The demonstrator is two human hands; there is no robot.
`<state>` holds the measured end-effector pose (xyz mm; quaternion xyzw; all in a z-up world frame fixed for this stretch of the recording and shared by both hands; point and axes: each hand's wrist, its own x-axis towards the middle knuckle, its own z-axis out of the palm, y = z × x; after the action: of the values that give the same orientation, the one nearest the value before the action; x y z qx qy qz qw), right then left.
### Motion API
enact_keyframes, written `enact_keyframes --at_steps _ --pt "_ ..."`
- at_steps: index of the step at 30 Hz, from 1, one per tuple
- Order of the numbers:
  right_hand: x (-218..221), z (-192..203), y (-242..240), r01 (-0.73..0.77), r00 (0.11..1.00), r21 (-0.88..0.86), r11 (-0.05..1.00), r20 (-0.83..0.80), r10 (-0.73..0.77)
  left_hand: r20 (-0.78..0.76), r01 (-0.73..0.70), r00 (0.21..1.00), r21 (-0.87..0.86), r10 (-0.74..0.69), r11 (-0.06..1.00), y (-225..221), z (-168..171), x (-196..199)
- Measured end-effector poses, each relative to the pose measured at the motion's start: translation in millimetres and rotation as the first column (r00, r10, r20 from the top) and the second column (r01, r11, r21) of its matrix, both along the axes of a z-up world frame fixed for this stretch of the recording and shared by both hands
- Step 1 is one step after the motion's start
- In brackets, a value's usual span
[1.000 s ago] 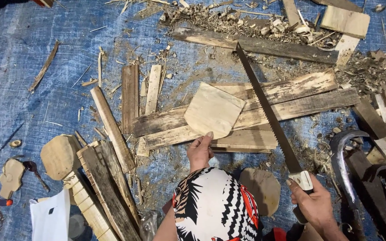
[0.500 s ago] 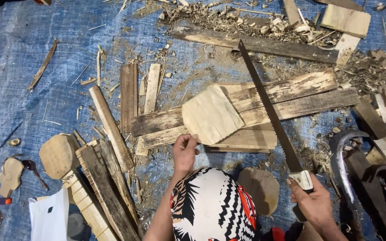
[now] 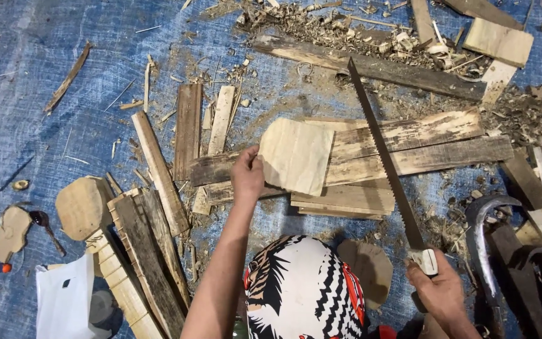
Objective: Using a hand saw to cut a small piece of wood while sitting on a workshop floor.
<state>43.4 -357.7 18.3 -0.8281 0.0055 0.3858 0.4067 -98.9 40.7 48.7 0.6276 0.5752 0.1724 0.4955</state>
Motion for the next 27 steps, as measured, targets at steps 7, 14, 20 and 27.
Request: enact_keyframes --at_steps 7,14,20,27 --pt "-16.5 35.2 13.2 0.03 0.999 -0.069 0.997 0.036 -0.028 -0.277 0.255 0.961 0.837 -0.026 0.484 -7.8 -57.2 32.1" --pt "-24.5 33.9 42.8 -0.153 0.982 -0.135 0.979 0.086 0.165 -0.541 0.575 0.792 0.508 -0.282 0.641 -40.5 -27.7 82.6" --pt "-30.2 -6.3 54.4 -0.352 0.821 0.115 0.929 0.515 0.247 -0.56 0.561 0.785 0.46 -0.266 0.688 -38.1 -20.2 85.2" --pt "-28.0 -24.7 51.3 -0.354 0.844 0.092 0.931 0.459 0.275 -0.554 0.567 0.778 0.416 -0.296 0.711 -36.0 -32.7 86.3"
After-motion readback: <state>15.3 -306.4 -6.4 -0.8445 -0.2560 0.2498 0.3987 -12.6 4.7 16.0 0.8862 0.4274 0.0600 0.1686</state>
